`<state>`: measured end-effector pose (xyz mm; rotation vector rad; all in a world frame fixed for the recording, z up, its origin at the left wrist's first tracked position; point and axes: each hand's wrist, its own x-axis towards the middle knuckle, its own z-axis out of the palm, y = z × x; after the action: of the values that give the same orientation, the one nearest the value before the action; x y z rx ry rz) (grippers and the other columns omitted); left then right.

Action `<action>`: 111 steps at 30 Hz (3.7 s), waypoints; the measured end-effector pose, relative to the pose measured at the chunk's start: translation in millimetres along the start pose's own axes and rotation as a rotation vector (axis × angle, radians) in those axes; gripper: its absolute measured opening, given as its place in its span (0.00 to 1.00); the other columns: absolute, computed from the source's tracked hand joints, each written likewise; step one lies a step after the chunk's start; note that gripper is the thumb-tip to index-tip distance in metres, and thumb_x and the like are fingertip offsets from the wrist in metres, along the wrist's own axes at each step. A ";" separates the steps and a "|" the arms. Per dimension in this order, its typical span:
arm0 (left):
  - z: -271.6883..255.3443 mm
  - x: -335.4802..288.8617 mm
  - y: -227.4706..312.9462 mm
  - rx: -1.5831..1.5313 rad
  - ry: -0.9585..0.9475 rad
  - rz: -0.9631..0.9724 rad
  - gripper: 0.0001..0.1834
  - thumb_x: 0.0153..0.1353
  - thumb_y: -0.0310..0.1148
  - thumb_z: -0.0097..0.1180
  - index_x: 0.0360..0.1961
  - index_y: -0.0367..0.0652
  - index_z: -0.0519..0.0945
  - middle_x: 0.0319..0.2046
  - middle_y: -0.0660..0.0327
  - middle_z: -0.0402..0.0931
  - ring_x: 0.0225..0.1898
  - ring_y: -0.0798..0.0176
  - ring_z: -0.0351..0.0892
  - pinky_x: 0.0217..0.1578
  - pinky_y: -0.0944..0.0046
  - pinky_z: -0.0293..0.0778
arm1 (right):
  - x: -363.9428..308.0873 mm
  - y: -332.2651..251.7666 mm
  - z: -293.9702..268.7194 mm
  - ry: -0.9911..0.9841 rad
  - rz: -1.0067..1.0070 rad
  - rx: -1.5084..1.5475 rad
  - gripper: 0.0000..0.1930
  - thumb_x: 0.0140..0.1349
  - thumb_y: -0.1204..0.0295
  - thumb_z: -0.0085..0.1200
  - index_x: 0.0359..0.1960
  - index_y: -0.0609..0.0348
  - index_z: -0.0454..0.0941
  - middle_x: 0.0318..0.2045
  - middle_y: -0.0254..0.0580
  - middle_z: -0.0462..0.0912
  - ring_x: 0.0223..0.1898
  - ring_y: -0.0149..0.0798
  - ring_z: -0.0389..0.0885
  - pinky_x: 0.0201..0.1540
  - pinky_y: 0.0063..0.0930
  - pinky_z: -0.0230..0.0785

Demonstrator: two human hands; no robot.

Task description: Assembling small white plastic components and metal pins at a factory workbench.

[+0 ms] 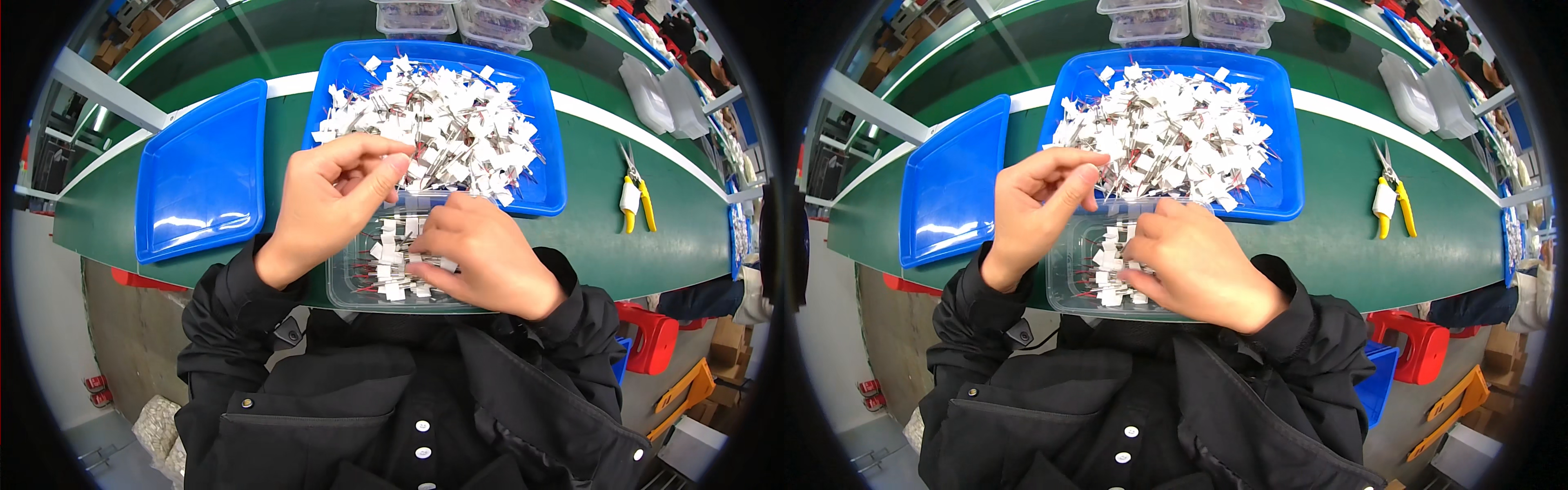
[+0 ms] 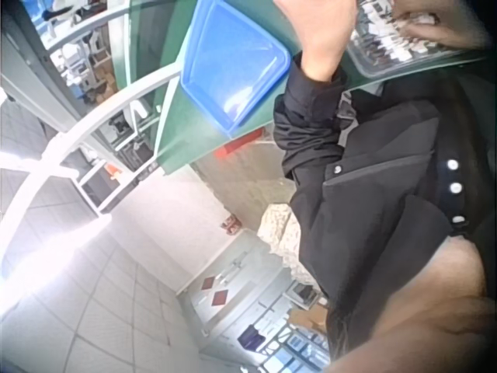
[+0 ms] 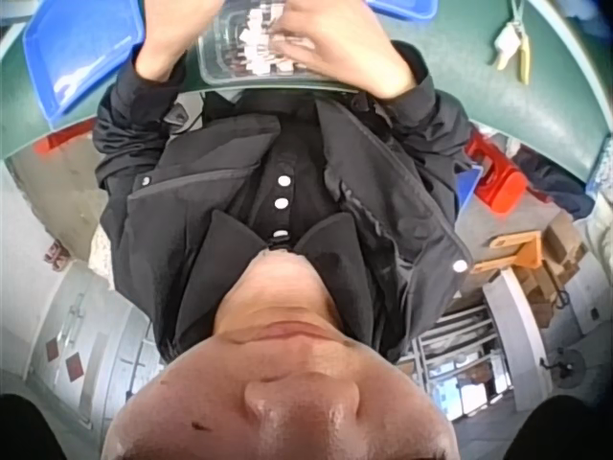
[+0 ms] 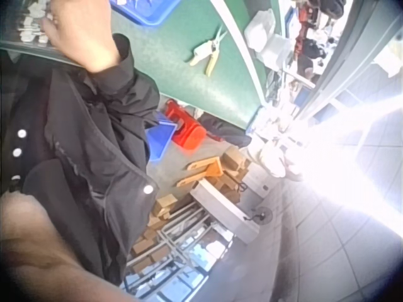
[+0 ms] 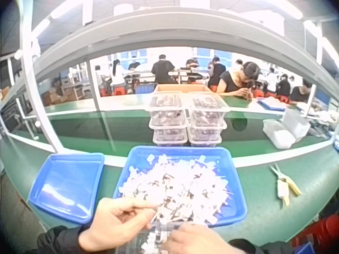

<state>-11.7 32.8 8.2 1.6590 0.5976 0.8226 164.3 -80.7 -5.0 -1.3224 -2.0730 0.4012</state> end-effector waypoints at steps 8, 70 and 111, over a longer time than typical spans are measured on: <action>0.9 -2.2 -2.4 0.120 -0.111 -0.056 0.08 0.64 0.25 0.58 0.41 0.32 0.82 0.31 0.61 0.81 0.29 0.74 0.79 0.30 0.75 0.73 | -2.8 -0.1 0.1 -0.194 -0.081 -0.206 0.07 0.48 0.68 0.66 0.31 0.46 0.85 0.30 0.26 0.76 0.36 0.36 0.72 0.36 0.32 0.63; 8.3 -3.4 -10.8 0.175 -0.119 0.353 0.07 0.50 0.25 0.70 0.32 0.39 0.86 0.27 0.62 0.82 0.31 0.67 0.77 0.32 0.68 0.71 | -2.9 -4.5 -7.6 0.247 0.487 1.008 0.05 0.62 0.77 0.59 0.35 0.67 0.79 0.29 0.30 0.79 0.28 0.17 0.72 0.28 0.14 0.65; 11.6 -12.3 -7.2 0.341 -0.099 0.292 0.07 0.44 0.27 0.67 0.26 0.37 0.84 0.21 0.59 0.80 0.22 0.67 0.75 0.24 0.68 0.71 | 1.1 -5.2 3.2 0.321 0.291 0.436 0.04 0.54 0.80 0.61 0.29 0.62 0.77 0.23 0.33 0.75 0.23 0.25 0.72 0.24 0.20 0.64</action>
<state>-10.2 18.1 -2.7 2.1220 0.4487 0.8741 158.2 -81.7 -4.0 -1.3161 -1.4330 0.6746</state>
